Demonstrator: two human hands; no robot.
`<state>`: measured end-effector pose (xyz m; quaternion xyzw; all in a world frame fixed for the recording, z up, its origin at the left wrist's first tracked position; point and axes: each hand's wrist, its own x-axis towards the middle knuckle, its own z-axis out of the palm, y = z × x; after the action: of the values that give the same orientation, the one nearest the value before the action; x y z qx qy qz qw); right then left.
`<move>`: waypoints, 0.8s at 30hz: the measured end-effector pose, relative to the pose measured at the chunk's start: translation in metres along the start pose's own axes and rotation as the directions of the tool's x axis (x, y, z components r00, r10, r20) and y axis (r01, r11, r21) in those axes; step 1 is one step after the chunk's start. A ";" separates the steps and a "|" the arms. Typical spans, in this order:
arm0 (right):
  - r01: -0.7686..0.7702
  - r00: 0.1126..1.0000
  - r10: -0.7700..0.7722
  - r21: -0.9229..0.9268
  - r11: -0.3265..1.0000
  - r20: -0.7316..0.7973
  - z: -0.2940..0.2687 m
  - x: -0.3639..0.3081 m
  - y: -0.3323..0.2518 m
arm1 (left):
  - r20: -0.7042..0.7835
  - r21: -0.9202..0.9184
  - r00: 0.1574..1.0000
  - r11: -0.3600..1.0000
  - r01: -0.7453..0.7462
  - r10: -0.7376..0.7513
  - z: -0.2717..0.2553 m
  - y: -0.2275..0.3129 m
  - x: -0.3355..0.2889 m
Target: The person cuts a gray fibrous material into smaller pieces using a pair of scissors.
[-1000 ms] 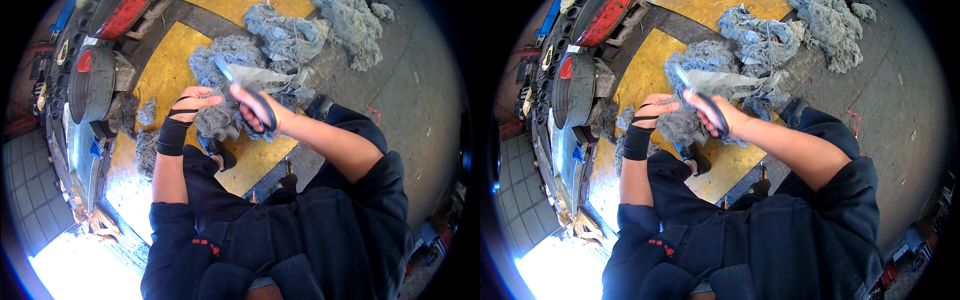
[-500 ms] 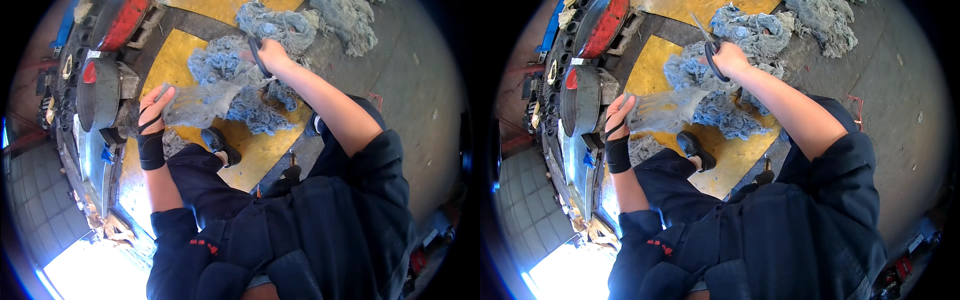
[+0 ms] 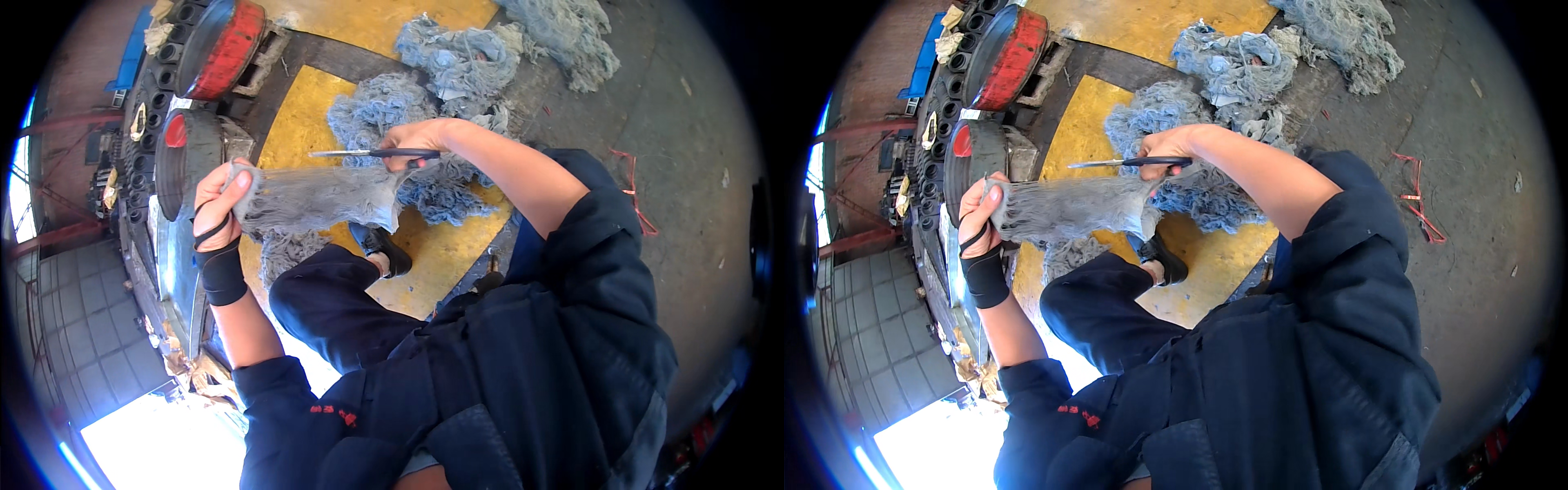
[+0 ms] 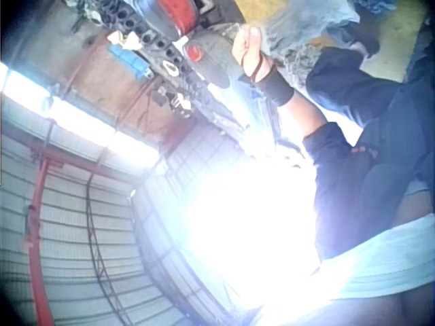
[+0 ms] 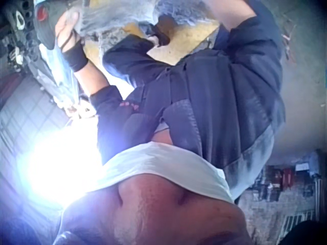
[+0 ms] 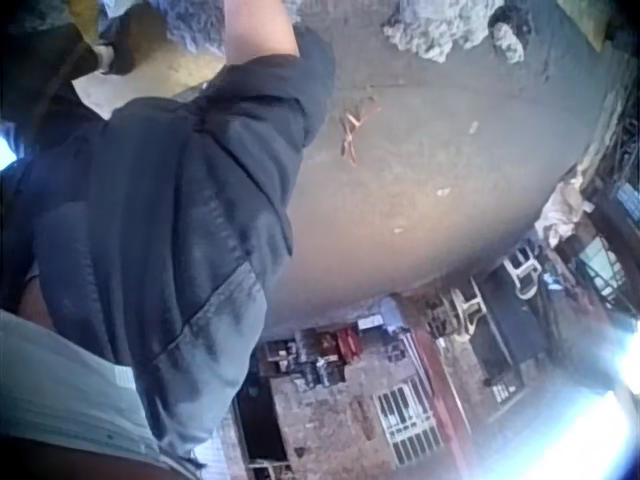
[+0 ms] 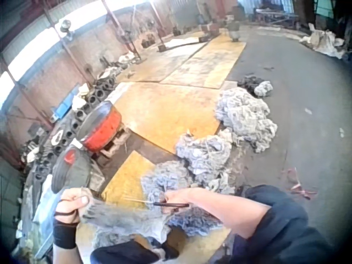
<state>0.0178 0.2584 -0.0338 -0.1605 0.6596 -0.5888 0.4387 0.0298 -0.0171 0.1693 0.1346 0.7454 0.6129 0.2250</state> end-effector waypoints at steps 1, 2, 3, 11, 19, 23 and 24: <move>-0.036 0.998 0.036 -0.009 0.999 0.056 -0.004 -0.002 0.001 | -0.034 -0.019 0.999 1.000 -0.008 0.008 -0.012 -0.005 -0.004; -0.070 0.991 0.072 -0.019 0.997 0.114 -0.007 -0.005 0.000 | -0.095 -0.043 0.995 0.999 0.008 -0.012 -0.018 -0.007 -0.009; -0.049 0.995 0.050 -0.013 0.999 0.081 -0.007 -0.011 0.001 | -0.154 -0.068 0.988 0.997 0.022 -0.032 -0.023 -0.009 -0.013; 0.205 0.953 -0.210 -0.045 0.978 -0.220 -0.039 -0.067 -0.029 | -0.429 -0.235 0.897 0.972 0.005 -0.108 -0.108 -0.103 -0.026; 0.231 0.780 -0.336 -0.256 0.939 -0.528 -0.045 -0.065 -0.039 | -0.452 -0.563 0.860 0.824 -0.067 -0.239 -0.084 -0.161 0.011; 0.271 0.796 -0.357 -0.241 0.932 -0.489 -0.034 -0.057 -0.050 | -0.541 -0.521 0.806 0.848 -0.100 -0.238 -0.060 -0.176 0.038; 0.261 0.804 -0.360 -0.263 0.929 -0.472 -0.033 -0.051 -0.051 | -0.522 -0.434 0.830 0.899 -0.061 -0.195 -0.056 -0.181 0.043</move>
<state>0.0060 0.3038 0.0306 -0.1441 0.7685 -0.6102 0.1276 -0.0214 -0.0828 -0.0061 -0.1286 0.6275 0.7666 0.0459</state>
